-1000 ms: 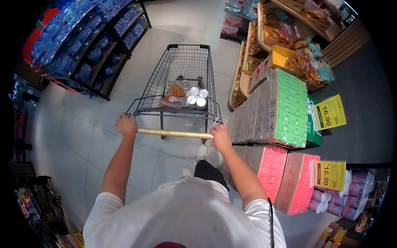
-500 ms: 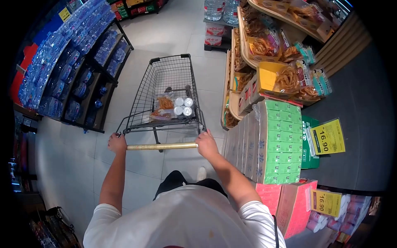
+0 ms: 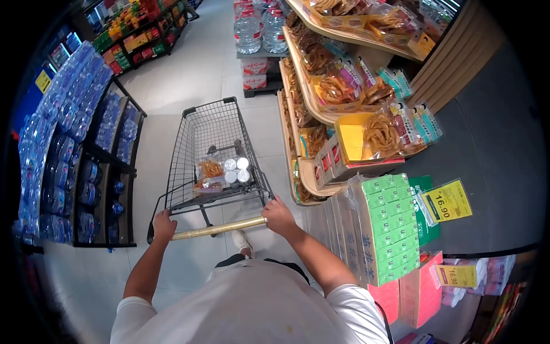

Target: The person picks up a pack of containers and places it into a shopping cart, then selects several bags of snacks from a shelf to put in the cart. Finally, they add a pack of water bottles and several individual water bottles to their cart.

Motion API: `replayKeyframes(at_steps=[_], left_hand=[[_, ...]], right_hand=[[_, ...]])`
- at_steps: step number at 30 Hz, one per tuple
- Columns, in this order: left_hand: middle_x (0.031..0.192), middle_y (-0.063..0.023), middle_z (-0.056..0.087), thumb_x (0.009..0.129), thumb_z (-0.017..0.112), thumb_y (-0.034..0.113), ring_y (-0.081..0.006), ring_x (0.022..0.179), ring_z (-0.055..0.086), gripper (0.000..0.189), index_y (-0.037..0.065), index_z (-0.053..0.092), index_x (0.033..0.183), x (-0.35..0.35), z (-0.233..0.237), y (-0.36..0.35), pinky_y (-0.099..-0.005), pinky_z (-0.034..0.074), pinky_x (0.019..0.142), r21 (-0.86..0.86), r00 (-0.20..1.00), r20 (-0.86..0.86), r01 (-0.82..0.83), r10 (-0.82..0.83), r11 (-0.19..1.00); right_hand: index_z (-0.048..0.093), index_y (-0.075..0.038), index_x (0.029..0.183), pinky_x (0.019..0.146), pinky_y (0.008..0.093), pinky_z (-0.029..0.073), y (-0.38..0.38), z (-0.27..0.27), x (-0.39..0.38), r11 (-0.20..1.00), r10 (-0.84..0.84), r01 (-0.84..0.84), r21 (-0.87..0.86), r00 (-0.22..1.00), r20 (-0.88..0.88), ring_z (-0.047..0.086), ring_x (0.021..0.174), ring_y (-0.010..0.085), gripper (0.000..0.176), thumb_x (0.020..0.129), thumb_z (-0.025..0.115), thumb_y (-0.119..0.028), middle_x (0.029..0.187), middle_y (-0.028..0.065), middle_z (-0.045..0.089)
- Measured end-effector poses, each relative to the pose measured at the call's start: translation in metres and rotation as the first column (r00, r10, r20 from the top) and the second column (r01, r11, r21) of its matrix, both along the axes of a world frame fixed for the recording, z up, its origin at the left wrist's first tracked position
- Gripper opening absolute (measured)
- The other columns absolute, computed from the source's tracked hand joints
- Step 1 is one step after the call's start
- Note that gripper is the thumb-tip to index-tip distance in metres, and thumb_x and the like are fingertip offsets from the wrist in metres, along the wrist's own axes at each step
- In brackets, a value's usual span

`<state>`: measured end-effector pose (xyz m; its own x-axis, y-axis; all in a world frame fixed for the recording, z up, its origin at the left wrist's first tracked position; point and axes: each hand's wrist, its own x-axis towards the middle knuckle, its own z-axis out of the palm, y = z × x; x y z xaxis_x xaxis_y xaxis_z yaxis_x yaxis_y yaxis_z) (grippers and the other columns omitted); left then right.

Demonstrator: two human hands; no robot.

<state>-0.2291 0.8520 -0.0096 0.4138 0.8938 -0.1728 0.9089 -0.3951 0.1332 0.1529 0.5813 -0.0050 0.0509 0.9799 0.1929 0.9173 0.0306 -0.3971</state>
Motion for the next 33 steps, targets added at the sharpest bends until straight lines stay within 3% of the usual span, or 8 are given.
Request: replayKeyframes(at_steps=[1,4,7,14,23,29,33], left_hand=[[0.128,-0.0132,0.059,0.078,0.066,0.017,-0.0352,0.129,0.045,0.044,0.008,0.060,0.120,0.005,-0.001,0.010,-0.0440,0.041,0.108,-0.089,0.999,0.037,0.001,0.002,0.996],[0.126,-0.0112,0.061,0.079,0.067,0.019,-0.0371,0.129,0.045,0.046,0.007,0.060,0.122,0.027,0.007,0.032,-0.0446,0.043,0.106,-0.094,0.998,0.013,0.062,-0.061,0.994],[0.127,-0.0133,0.059,0.079,0.068,0.021,-0.0384,0.132,0.042,0.049,0.007,0.057,0.125,0.049,0.013,0.055,-0.0450,0.042,0.108,-0.154,1.000,0.012,0.010,-0.009,0.988],[0.128,-0.0142,0.058,0.078,0.068,0.024,-0.0399,0.133,0.039,0.054,0.008,0.054,0.128,0.079,-0.007,0.111,-0.0481,0.039,0.109,-0.154,0.998,0.008,0.067,-0.066,0.986],[0.123,-0.0166,0.060,0.075,0.069,0.017,-0.0383,0.129,0.044,0.046,0.007,0.058,0.119,0.117,-0.001,0.141,-0.0463,0.042,0.106,-0.138,0.993,0.113,0.039,-0.023,0.990],[0.128,-0.0125,0.059,0.077,0.064,0.012,-0.0324,0.130,0.046,0.042,0.010,0.059,0.119,0.146,0.011,0.140,-0.0440,0.045,0.104,-0.125,0.994,0.087,-0.047,0.058,0.991],[0.119,-0.0138,0.065,0.076,0.058,0.002,-0.0352,0.124,0.052,0.038,0.010,0.060,0.113,0.141,-0.005,0.149,-0.0442,0.046,0.101,0.002,0.996,0.051,0.076,-0.076,0.997]], right_hand=[[0.068,-0.011,0.078,0.113,0.0515,0.036,0.007,-0.001,0.006,1.000,-0.004,0.004,-0.022,1.000,0.003,0.059,0.097,0.0260,0.008,0.070,0.066,-0.009,0.084,0.0057,0.061],[0.068,-0.012,0.077,0.114,0.0488,0.036,0.031,0.000,0.022,0.999,-0.054,0.054,-0.009,0.999,-0.008,0.059,0.097,0.0249,0.011,0.067,0.069,-0.008,0.083,0.0045,0.060],[0.068,-0.012,0.076,0.114,0.0474,0.036,0.051,0.001,0.038,0.998,-0.066,0.066,0.023,0.997,0.027,0.059,0.097,0.0243,0.010,0.066,0.068,-0.009,0.083,0.0040,0.060],[0.068,-0.011,0.073,0.113,0.0452,0.038,0.092,-0.009,0.073,0.991,-0.129,0.129,0.033,0.992,0.005,0.059,0.096,0.0235,0.005,0.070,0.063,-0.010,0.081,0.0040,0.059],[0.069,-0.011,0.074,0.110,0.0541,0.037,0.128,-0.010,0.117,0.998,-0.025,0.026,-0.059,1.000,0.019,0.058,0.096,0.0254,0.009,0.070,0.062,-0.007,0.083,0.0041,0.061],[0.070,-0.009,0.080,0.114,0.0560,0.032,0.142,-0.010,0.141,0.994,0.015,-0.024,-0.107,0.996,-0.089,0.059,0.103,0.0270,0.015,0.067,0.064,-0.003,0.092,0.0052,0.065],[0.069,-0.008,0.082,0.114,0.0589,0.031,0.147,-0.004,0.148,0.992,0.030,-0.038,-0.120,0.997,-0.067,0.059,0.103,0.0275,0.018,0.066,0.064,-0.001,0.094,0.0059,0.065]])
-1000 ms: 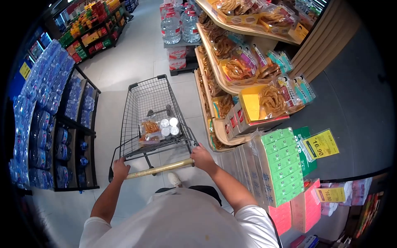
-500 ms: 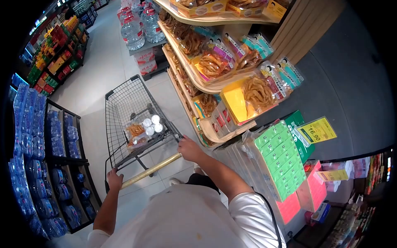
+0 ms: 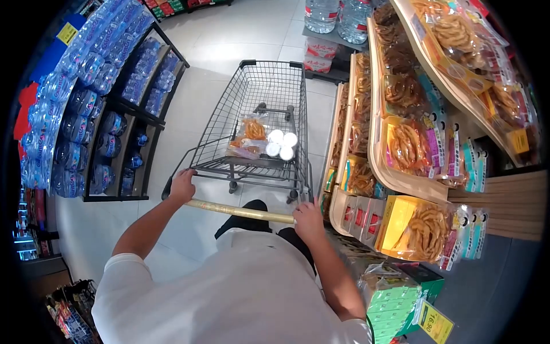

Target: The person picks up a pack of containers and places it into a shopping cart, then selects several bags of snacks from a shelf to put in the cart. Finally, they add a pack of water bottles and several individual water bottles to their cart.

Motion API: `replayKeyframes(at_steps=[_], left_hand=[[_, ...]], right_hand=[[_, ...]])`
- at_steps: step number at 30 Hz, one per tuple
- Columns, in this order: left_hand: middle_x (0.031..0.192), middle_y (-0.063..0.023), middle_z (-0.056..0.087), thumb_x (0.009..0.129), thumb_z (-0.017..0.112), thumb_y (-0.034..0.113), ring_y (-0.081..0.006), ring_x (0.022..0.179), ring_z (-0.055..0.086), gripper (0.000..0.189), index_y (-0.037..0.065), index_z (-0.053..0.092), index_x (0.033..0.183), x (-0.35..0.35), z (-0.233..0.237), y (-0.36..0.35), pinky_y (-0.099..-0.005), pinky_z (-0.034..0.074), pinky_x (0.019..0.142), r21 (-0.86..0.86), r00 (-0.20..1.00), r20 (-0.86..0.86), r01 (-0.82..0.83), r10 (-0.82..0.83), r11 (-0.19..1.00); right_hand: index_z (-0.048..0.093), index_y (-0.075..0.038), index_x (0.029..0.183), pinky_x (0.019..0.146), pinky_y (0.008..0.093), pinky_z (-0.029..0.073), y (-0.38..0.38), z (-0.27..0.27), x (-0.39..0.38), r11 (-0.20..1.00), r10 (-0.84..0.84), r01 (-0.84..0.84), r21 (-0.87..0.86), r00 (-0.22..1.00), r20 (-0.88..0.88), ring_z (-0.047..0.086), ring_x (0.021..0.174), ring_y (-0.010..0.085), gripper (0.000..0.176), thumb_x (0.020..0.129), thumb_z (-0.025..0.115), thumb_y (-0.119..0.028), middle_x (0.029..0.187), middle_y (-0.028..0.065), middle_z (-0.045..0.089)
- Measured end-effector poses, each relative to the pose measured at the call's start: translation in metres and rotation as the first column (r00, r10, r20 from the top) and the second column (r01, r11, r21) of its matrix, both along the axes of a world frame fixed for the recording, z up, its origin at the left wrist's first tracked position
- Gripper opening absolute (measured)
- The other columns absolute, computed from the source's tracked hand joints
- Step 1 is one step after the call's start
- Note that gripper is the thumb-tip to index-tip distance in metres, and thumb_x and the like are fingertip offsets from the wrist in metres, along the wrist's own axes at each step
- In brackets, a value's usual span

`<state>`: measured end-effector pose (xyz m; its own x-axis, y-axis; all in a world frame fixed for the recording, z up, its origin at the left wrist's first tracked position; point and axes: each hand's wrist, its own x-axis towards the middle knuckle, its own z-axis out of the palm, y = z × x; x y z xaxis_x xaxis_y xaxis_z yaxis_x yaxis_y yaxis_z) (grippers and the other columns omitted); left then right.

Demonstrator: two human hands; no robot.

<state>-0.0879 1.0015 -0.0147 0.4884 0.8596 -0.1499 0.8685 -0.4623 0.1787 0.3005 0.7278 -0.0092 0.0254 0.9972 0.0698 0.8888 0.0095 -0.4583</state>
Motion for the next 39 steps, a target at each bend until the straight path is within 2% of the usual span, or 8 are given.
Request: replayKeyframes(at_steps=[7,11,24,27,28,30,34,39], left_hand=[[0.094,-0.0145,0.070,0.084,0.058,0.009,-0.0342,0.092,0.066,0.018,0.010,0.064,0.101,0.089,0.013,0.104,-0.0474,0.052,0.075,0.010,0.996,0.088,-0.011,0.011,1.000],[0.110,-0.0197,0.069,0.085,0.063,0.025,-0.0375,0.105,0.065,0.037,0.009,0.061,0.118,0.125,-0.121,0.179,-0.0456,0.052,0.090,-0.426,0.987,0.023,-0.133,0.158,0.895],[0.120,-0.0164,0.065,0.070,0.073,0.014,-0.0289,0.107,0.066,0.056,0.008,0.061,0.125,0.138,-0.487,0.202,-0.0407,0.054,0.091,-0.742,0.758,0.304,-0.192,0.577,0.642],[0.096,-0.0137,0.067,0.070,0.075,0.013,-0.0243,0.085,0.069,0.041,0.004,0.060,0.107,0.166,-0.362,0.191,-0.0368,0.058,0.073,-0.674,0.830,0.173,-0.292,0.530,0.678],[0.089,-0.0125,0.065,0.073,0.073,0.008,-0.0215,0.072,0.067,0.031,0.005,0.059,0.100,0.154,-0.419,0.195,-0.0354,0.056,0.063,-0.851,0.638,0.274,-0.187,0.719,0.491],[0.097,-0.0121,0.066,0.080,0.066,0.000,-0.0229,0.088,0.069,0.037,0.007,0.060,0.116,0.167,-0.385,0.197,-0.0356,0.058,0.066,-0.871,0.791,0.100,-0.224,0.604,0.437],[0.106,-0.0200,0.070,0.086,0.066,0.021,-0.0386,0.104,0.066,0.036,0.006,0.063,0.117,0.160,-0.428,0.196,-0.0450,0.050,0.093,-0.531,0.956,-0.035,-0.265,0.292,0.805],[0.097,-0.0179,0.071,0.082,0.063,0.011,-0.0307,0.087,0.070,0.023,0.004,0.070,0.103,0.151,-0.454,0.209,-0.0427,0.055,0.077,-0.726,0.838,0.178,-0.241,0.515,0.644]], right_hand=[[0.064,-0.009,0.081,0.112,0.0636,0.031,0.005,0.003,-0.004,1.000,0.007,-0.007,-0.004,1.000,-0.022,0.060,0.101,0.0259,0.018,0.065,0.065,-0.001,0.092,0.0040,0.064],[0.062,-0.009,0.077,0.111,0.0631,0.035,0.006,0.010,-0.007,0.997,0.004,-0.004,-0.077,1.000,0.009,0.062,0.099,0.0247,0.017,0.063,0.067,-0.002,0.090,0.0031,0.064],[0.060,-0.009,0.082,0.115,0.0571,0.035,0.002,0.022,-0.024,0.964,-0.035,0.047,-0.262,0.998,0.050,0.061,0.106,0.0249,0.017,0.066,0.066,-0.008,0.095,0.0055,0.063],[0.059,-0.009,0.081,0.115,0.0571,0.034,-0.001,0.026,-0.032,0.952,-0.044,0.060,-0.300,0.997,0.059,0.061,0.107,0.0251,0.017,0.066,0.066,-0.010,0.093,0.0061,0.062],[0.059,-0.008,0.081,0.115,0.0572,0.034,-0.003,0.026,-0.035,0.950,-0.043,0.060,-0.305,0.997,0.061,0.060,0.107,0.0252,0.017,0.066,0.066,-0.011,0.093,0.0062,0.062],[0.059,-0.008,0.082,0.114,0.0572,0.035,-0.004,0.025,-0.036,0.951,-0.039,0.057,-0.305,0.997,0.068,0.060,0.107,0.0257,0.018,0.065,0.067,-0.011,0.094,0.0064,0.062],[0.060,-0.009,0.083,0.112,0.0559,0.038,-0.013,0.023,-0.049,0.955,-0.061,0.084,-0.285,0.994,0.090,0.061,0.106,0.0263,0.022,0.063,0.068,-0.011,0.097,0.0072,0.061],[0.059,-0.009,0.082,0.112,0.0542,0.038,-0.020,0.028,-0.065,0.954,-0.105,0.126,-0.274,0.990,0.089,0.060,0.106,0.0269,0.022,0.063,0.069,-0.012,0.094,0.0072,0.060]])
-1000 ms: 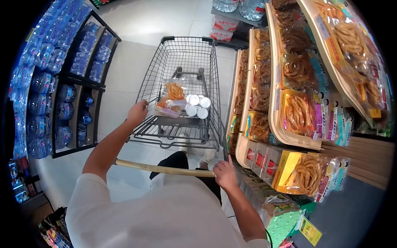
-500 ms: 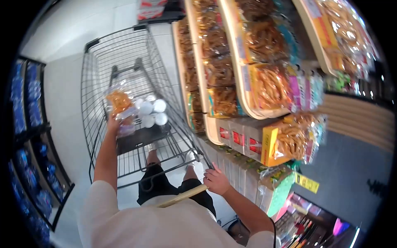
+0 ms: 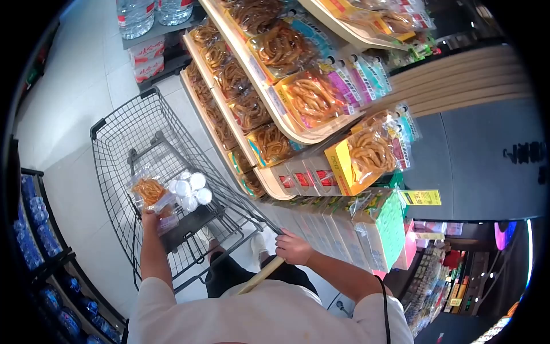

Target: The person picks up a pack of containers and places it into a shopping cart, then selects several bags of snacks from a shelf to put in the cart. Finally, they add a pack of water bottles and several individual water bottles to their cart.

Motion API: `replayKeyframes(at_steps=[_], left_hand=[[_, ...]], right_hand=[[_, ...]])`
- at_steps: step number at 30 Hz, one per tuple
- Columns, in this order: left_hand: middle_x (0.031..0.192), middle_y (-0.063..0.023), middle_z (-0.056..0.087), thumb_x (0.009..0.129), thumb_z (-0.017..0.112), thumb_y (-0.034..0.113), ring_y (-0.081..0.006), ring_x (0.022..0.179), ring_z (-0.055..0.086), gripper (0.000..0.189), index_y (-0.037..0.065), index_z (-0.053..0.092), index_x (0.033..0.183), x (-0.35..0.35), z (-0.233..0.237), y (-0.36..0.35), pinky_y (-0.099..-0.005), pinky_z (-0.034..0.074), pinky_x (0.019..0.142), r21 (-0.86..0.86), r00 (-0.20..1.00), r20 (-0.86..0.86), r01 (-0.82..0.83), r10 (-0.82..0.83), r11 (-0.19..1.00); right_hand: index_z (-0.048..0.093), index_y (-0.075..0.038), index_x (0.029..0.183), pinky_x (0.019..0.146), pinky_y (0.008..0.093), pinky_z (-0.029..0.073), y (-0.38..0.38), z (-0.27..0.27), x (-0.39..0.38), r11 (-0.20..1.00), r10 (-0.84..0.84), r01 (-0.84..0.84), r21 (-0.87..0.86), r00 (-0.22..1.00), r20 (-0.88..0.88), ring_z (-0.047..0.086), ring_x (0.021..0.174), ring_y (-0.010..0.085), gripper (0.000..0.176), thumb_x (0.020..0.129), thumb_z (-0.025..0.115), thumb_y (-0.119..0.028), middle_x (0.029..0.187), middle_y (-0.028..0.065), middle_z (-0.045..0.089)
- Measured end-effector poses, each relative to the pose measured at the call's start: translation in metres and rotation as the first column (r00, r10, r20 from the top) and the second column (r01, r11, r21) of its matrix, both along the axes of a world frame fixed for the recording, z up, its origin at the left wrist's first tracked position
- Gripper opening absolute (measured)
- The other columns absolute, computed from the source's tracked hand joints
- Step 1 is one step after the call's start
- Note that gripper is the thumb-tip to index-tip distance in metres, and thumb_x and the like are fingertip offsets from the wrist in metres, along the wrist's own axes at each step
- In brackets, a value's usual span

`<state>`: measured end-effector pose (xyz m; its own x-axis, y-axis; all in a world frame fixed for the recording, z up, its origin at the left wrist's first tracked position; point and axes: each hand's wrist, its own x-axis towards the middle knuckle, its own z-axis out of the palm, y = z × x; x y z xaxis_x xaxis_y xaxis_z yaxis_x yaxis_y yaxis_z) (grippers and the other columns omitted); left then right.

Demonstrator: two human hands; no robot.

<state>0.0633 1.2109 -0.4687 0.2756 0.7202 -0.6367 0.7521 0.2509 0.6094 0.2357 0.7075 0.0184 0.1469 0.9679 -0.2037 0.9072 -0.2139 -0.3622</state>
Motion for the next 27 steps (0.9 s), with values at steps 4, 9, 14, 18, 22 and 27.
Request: replayKeyframes(at_steps=[4,9,14,18,22,27], left_hand=[[0.069,-0.0048,0.056,0.080,0.047,-0.002,-0.0163,0.057,0.052,0.028,0.003,0.067,0.099,0.013,0.092,0.005,-0.0289,0.043,0.051,-0.250,0.954,0.194,-0.178,0.229,0.952],[0.067,0.0003,0.049,0.087,0.044,0.000,-0.0098,0.054,0.046,0.027,0.002,0.062,0.108,0.021,0.219,0.035,-0.0247,0.037,0.046,-0.337,0.874,0.378,-0.178,0.306,0.925],[0.069,0.0027,0.050,0.092,0.049,0.010,-0.0073,0.059,0.047,0.016,0.006,0.063,0.099,0.009,0.333,0.012,-0.0219,0.039,0.052,-0.289,0.756,0.578,-0.164,0.309,0.943],[0.075,0.0017,0.054,0.092,0.052,0.008,-0.0078,0.066,0.051,0.012,0.006,0.062,0.097,-0.023,0.452,-0.050,-0.0213,0.044,0.060,-0.225,0.618,0.760,-0.040,0.201,0.974],[0.088,-0.0002,0.055,0.096,0.052,0.004,-0.0091,0.081,0.050,0.009,0.006,0.061,0.099,-0.052,0.564,-0.126,-0.0243,0.044,0.076,-0.114,0.449,0.889,0.016,0.095,0.993],[0.090,-0.0016,0.053,0.095,0.054,0.004,-0.0107,0.084,0.049,0.006,0.004,0.058,0.099,-0.067,0.679,-0.214,-0.0274,0.041,0.083,-0.021,0.188,0.982,0.215,-0.020,0.976]], right_hand=[[0.058,-0.010,0.080,0.113,0.0538,0.036,-0.010,-0.008,-0.009,1.000,0.010,-0.010,-0.003,1.000,-0.014,0.059,0.103,0.0275,0.021,0.062,0.069,-0.013,0.089,0.0065,0.056],[0.057,-0.012,0.074,0.109,0.0491,0.039,-0.012,-0.011,-0.023,0.988,-0.021,0.013,0.152,0.999,0.046,0.056,0.090,0.0256,0.014,0.064,0.066,-0.016,0.081,0.0041,0.052],[0.057,-0.013,0.070,0.101,0.0453,0.044,-0.010,-0.017,-0.033,0.976,-0.051,0.028,0.218,0.993,0.102,0.056,0.090,0.0259,0.010,0.067,0.066,-0.016,0.079,0.0040,0.054],[0.058,-0.012,0.071,0.100,0.0439,0.044,-0.001,-0.016,-0.036,0.972,-0.056,0.030,0.235,0.993,0.107,0.056,0.090,0.0271,0.009,0.067,0.066,-0.014,0.080,0.0050,0.056],[0.056,-0.010,0.083,0.102,0.0440,0.043,0.006,-0.019,-0.043,0.954,-0.117,0.099,0.282,0.992,0.047,0.053,0.098,0.0302,0.022,0.064,0.068,-0.013,0.091,0.0078,0.055],[0.035,-0.011,0.150,0.117,0.0486,0.029,0.021,0.039,-0.068,0.889,-0.256,0.372,0.268,0.887,-0.384,0.031,0.142,0.0434,0.093,0.068,0.078,-0.019,0.151,0.0187,0.039]])
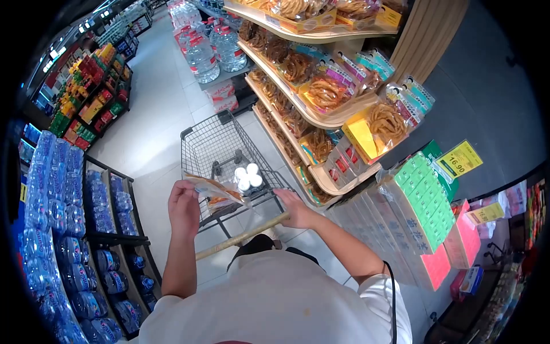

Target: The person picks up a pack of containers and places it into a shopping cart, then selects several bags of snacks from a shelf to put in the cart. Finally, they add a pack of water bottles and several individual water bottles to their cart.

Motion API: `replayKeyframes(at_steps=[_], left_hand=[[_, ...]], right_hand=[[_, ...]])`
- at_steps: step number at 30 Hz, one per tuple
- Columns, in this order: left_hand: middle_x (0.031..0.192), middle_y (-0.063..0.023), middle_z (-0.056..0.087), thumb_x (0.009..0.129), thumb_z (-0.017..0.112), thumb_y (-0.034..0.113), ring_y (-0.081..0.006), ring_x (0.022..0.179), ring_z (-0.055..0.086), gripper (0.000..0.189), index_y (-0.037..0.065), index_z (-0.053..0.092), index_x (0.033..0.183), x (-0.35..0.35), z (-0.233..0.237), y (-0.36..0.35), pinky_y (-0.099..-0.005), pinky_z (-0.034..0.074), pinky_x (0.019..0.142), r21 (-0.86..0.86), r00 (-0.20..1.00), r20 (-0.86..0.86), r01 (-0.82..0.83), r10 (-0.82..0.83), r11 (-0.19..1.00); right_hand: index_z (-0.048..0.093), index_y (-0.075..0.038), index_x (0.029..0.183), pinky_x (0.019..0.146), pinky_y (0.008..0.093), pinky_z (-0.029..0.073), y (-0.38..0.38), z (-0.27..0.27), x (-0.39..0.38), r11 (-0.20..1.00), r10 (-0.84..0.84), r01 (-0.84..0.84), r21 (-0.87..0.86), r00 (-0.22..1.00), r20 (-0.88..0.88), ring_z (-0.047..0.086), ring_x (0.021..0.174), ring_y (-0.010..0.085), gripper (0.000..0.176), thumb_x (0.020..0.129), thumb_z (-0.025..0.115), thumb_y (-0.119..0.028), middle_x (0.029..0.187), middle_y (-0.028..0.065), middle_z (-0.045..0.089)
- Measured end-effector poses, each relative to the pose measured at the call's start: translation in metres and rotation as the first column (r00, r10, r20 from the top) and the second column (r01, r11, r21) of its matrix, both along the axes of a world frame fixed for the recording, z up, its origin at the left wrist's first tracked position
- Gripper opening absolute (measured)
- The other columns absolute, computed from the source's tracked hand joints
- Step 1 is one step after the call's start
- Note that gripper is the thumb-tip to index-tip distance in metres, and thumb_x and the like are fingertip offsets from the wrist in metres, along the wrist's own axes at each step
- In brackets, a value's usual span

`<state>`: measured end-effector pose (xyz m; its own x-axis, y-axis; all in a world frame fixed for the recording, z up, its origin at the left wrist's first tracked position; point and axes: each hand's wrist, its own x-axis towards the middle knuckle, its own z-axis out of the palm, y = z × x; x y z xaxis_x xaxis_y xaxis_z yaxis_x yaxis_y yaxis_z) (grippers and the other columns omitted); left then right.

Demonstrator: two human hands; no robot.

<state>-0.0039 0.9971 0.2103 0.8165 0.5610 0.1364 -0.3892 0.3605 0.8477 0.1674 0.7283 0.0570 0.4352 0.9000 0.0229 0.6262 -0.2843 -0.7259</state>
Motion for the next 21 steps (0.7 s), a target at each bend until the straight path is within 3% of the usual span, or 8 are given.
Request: replayKeyframes(at_steps=[3,7,9,10,13,16,17,21], left_hand=[[0.091,-0.0036,0.054,0.095,0.055,0.004,-0.0112,0.086,0.050,0.006,0.002,0.057,0.100,-0.010,0.050,-0.053,-0.0282,0.041,0.084,0.024,0.966,0.104,0.236,-0.238,0.971],[0.106,-0.0103,0.060,0.098,0.051,0.002,-0.0153,0.106,0.057,0.020,0.001,0.054,0.117,-0.016,0.072,-0.096,-0.0321,0.045,0.096,-0.014,0.847,0.160,0.515,-0.507,0.857],[0.111,-0.0114,0.060,0.098,0.051,0.002,-0.0161,0.110,0.056,0.029,0.002,0.047,0.127,-0.002,0.075,-0.094,-0.0325,0.045,0.097,0.143,0.828,0.212,0.500,-0.520,0.854],[0.114,-0.0119,0.059,0.099,0.051,0.003,-0.0164,0.112,0.055,0.034,0.003,0.043,0.132,0.006,0.075,-0.092,-0.0327,0.045,0.098,0.222,0.815,0.238,0.484,-0.529,0.846],[0.122,-0.0137,0.057,0.098,0.056,0.009,-0.0179,0.117,0.054,0.051,0.006,0.030,0.142,0.030,0.070,-0.091,-0.0342,0.044,0.101,0.343,0.956,0.116,0.215,-0.269,0.914],[0.130,-0.0152,0.054,0.095,0.064,0.015,-0.0192,0.121,0.052,0.068,0.007,0.021,0.148,0.049,0.028,-0.068,-0.0329,0.047,0.098,0.804,0.997,-0.071,0.046,0.019,0.593],[0.123,-0.0141,0.060,0.087,0.075,0.018,-0.0190,0.115,0.057,0.075,0.005,0.032,0.147,0.051,0.011,-0.070,-0.0318,0.051,0.092,0.646,0.989,-0.148,0.111,-0.018,0.755],[0.100,-0.0096,0.072,0.078,0.085,0.015,-0.0161,0.087,0.068,0.060,0.003,0.059,0.130,0.051,0.004,-0.046,-0.0313,0.053,0.084,0.305,0.796,-0.456,0.560,-0.398,0.770]], right_hand=[[0.035,-0.011,0.151,0.117,0.0488,0.028,0.017,0.042,-0.057,0.897,-0.164,0.245,0.367,0.957,-0.239,0.031,0.143,0.0407,0.089,0.075,0.081,-0.021,0.154,0.0157,0.038],[0.044,-0.010,0.147,0.111,0.0416,0.037,0.008,0.058,-0.105,0.824,-0.050,0.418,0.383,0.727,-0.685,0.039,0.140,0.0310,0.069,0.084,0.073,-0.009,0.152,0.0138,0.040],[0.058,-0.006,0.135,0.098,0.0315,0.048,-0.013,0.085,-0.116,0.845,-0.206,0.282,0.454,0.956,-0.211,0.056,0.122,0.0179,0.045,0.091,0.066,-0.006,0.135,0.0112,0.058],[0.062,-0.001,0.127,0.091,0.0295,0.051,-0.016,0.082,-0.128,0.752,-0.303,0.553,0.359,0.773,-0.557,0.064,0.108,0.0144,0.034,0.094,0.063,-0.008,0.119,0.0104,0.068],[0.066,0.003,0.119,0.085,0.0315,0.055,-0.031,0.110,-0.111,0.756,-0.100,0.529,0.387,0.677,-0.729,0.068,0.096,0.0183,0.028,0.096,0.062,-0.012,0.112,0.0121,0.071],[0.066,0.004,0.118,0.081,0.0329,0.057,-0.032,0.126,-0.097,0.703,-0.016,0.594,0.391,0.563,-0.826,0.069,0.093,0.0197,0.027,0.097,0.062,-0.014,0.108,0.0127,0.072],[0.066,0.004,0.118,0.080,0.0332,0.058,-0.033,0.129,-0.088,0.724,-0.052,0.587,0.362,0.569,-0.821,0.069,0.092,0.0198,0.027,0.098,0.062,-0.014,0.107,0.0122,0.072],[0.066,0.005,0.115,0.078,0.0319,0.058,-0.032,0.128,-0.063,0.786,-0.098,0.554,0.274,0.549,-0.830,0.069,0.092,0.0177,0.028,0.099,0.062,-0.018,0.103,0.0106,0.073]])
